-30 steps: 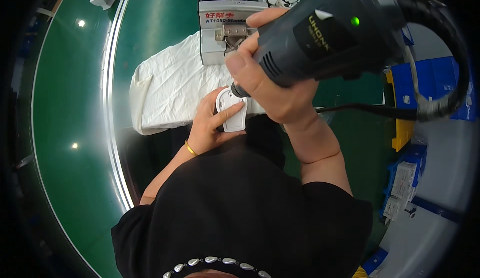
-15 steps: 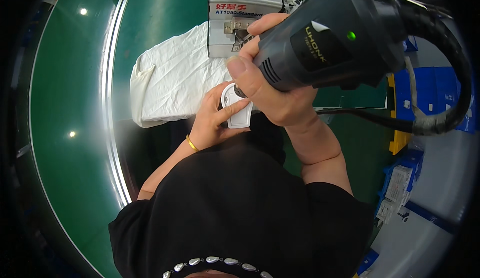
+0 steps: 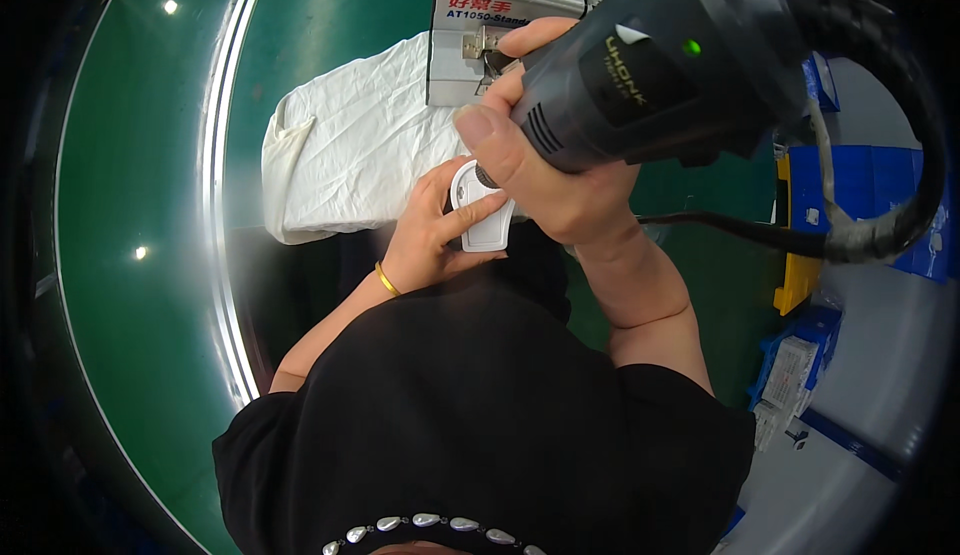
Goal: Assembling plastic housing components using an electric screwdriver on a production line.
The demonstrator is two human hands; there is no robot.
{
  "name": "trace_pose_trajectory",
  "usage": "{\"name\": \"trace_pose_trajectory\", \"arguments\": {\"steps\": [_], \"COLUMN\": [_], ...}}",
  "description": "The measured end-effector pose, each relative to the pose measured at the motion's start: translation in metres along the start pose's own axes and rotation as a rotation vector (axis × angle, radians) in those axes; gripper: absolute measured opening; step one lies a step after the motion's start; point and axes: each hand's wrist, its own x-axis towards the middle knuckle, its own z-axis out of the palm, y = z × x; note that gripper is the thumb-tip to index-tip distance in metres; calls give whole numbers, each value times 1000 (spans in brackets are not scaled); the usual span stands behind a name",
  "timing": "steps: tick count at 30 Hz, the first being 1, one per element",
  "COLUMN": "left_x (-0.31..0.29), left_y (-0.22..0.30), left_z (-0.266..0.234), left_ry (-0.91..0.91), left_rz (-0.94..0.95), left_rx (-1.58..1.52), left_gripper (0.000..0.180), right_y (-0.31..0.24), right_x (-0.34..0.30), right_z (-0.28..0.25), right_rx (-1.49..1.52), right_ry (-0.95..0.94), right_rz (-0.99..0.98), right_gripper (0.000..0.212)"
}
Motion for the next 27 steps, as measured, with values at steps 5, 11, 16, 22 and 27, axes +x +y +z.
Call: {"name": "trace_pose_trajectory", "arguments": {"steps": [5, 11, 16, 22, 27], "left_x": [1, 1, -4, -7, 4], "left_y": [-1, 1, 0, 16, 25], "left_z": [-1, -1, 2, -7, -26], "left_ry": [3, 1, -20, 2, -278], "left_rz": [-2, -2, -10, 132, 133], "left_rx": [19, 25, 28, 314, 386], "left_gripper": [70, 71, 73, 67, 39], "right_y": [5, 11, 24, 54, 110], "right_x": [0, 3, 3, -15, -43], "right_z": [4, 1, -18, -109, -188], "right_rx": [48, 131, 367, 541, 163], "right_ry": [4, 37, 80, 604, 786], "right_rz": [-3, 32, 107, 283, 574], "right_gripper": [40, 42, 45, 31, 34]}}
